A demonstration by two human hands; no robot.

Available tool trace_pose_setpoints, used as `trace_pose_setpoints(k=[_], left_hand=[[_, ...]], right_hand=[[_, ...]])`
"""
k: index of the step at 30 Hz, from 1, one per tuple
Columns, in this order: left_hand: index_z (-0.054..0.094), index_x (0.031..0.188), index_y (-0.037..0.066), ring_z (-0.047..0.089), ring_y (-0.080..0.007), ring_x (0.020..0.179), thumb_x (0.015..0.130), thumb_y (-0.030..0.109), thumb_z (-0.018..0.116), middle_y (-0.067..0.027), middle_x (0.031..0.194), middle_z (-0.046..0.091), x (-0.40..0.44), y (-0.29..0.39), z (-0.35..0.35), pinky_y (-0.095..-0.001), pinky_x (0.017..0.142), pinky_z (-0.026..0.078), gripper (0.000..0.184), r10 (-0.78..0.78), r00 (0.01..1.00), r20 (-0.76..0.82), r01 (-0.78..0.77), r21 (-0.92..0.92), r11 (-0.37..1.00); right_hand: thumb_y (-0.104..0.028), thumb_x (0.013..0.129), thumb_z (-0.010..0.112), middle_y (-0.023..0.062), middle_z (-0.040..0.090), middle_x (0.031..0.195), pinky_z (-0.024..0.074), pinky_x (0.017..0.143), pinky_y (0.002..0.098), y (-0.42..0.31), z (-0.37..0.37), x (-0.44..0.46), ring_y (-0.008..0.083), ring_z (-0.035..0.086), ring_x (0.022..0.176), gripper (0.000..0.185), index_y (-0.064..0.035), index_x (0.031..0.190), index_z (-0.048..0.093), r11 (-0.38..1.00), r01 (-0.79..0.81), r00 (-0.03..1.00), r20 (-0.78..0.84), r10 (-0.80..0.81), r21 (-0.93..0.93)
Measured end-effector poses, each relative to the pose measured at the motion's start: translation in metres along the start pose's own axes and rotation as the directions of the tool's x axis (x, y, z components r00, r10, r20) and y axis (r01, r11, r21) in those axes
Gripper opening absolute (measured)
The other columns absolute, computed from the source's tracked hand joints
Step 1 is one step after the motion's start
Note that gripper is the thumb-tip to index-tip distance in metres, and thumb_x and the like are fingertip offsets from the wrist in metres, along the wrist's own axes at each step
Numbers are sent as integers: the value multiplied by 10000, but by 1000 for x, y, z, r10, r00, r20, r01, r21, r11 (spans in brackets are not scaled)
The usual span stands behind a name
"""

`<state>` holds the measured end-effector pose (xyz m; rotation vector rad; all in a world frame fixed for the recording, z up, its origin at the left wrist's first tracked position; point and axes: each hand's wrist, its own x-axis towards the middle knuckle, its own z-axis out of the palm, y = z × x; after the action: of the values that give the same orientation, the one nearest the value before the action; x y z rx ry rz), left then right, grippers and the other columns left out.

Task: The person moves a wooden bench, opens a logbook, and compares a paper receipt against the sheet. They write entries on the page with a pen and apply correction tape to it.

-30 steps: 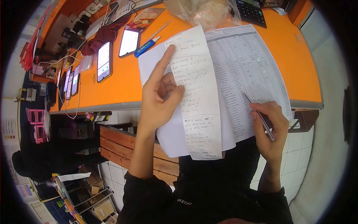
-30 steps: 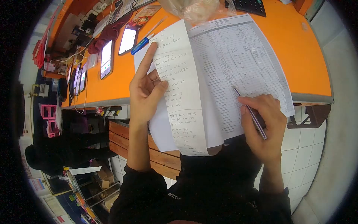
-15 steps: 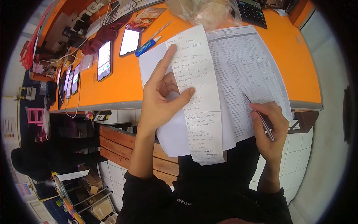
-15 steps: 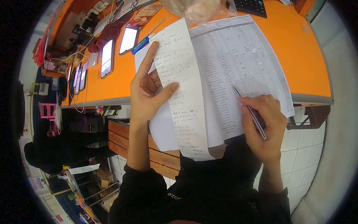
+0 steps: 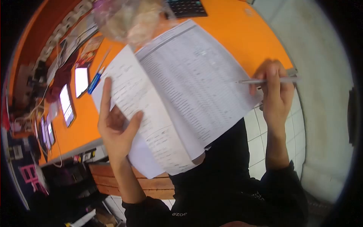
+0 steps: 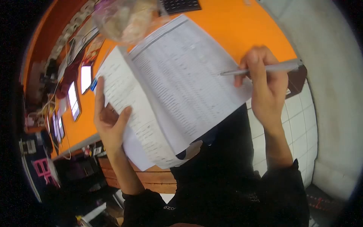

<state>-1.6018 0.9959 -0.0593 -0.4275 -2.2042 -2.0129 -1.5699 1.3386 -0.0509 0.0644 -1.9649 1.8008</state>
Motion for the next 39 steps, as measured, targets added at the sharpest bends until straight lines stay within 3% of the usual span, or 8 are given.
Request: trace_pose_setpoints(k=[5, 7, 13, 17, 19, 28, 38, 39], left_hand=[[240, 1650, -69, 615, -271, 1324, 848, -135, 721, -284, 1555, 502, 0, -3, 1, -369, 1133, 455, 937, 43, 999, -8, -43, 14, 999], [245, 1645, -76, 623, -273, 1314, 842, -121, 737, -293, 1575, 476, -1, -4, 1, -375, 1126, 465, 944, 48, 998, -37, -47, 28, 999], [247, 1648, -68, 624, -275, 1311, 840, -91, 756, -290, 1578, 472, 0, -3, 1, -368, 1116, 472, 955, 42, 999, -34, -40, 60, 997], [251, 1648, -65, 625, -275, 1309, 839, -61, 774, -287, 1575, 477, -1, -3, 2, -369, 1114, 472, 964, 16, 999, -52, -13, 67, 998], [300, 1636, -58, 567, -283, 1387, 803, -14, 802, -269, 1637, 410, -1, -3, 2, -388, 1175, 419, 974, -1, 998, -69, 7, 81, 997], [311, 1633, -56, 516, -305, 1440, 808, -3, 800, -277, 1627, 419, -1, -6, 0, -405, 1212, 369, 961, 28, 998, -63, -21, 108, 994], [308, 1637, -50, 512, -306, 1445, 806, -1, 804, -269, 1636, 413, -1, -6, 0, -408, 1215, 366, 970, 18, 998, -63, -10, 122, 992], [287, 1640, -60, 559, -293, 1386, 821, -7, 804, -272, 1613, 435, 0, -6, 0, -396, 1173, 412, 970, 38, 998, -52, -32, 119, 992]], right_hand=[[-169, 1017, 734, 46, 681, 818, 472, 645, 200, 16, -4, 44, 77, 683, 671, 161, -53, 936, 657, 991, -55, 997, -55, 62, 118], [-224, 966, 801, 45, 698, 755, 472, 598, 205, 23, -8, 53, 81, 694, 624, 219, -63, 888, 675, 985, 41, 987, 159, -14, -170], [-187, 891, 842, 33, 665, 634, 456, 540, 231, 34, 9, 60, 77, 633, 525, 277, -80, 742, 635, 935, 11, 969, 234, 77, -354], [-157, 882, 817, 37, 657, 630, 449, 538, 235, 43, 4, 58, 74, 617, 518, 292, -87, 712, 591, 957, -22, 981, 179, 77, -289], [-137, 881, 789, 40, 649, 621, 444, 544, 236, 43, 4, 57, 74, 616, 524, 289, -87, 699, 569, 963, -4, 983, 174, 53, -271], [-108, 873, 765, 36, 628, 606, 440, 561, 247, 40, 9, 57, 76, 609, 537, 295, -85, 687, 538, 936, -22, 977, 189, 94, -352], [-64, 870, 755, 25, 601, 601, 432, 548, 242, 41, 7, 57, 70, 592, 538, 299, -77, 697, 512, 938, -10, 977, 195, 83, -347], [-58, 868, 757, 25, 601, 603, 434, 546, 237, 43, 6, 57, 68, 590, 537, 297, -76, 702, 512, 953, -25, 978, 189, 85, -302]])
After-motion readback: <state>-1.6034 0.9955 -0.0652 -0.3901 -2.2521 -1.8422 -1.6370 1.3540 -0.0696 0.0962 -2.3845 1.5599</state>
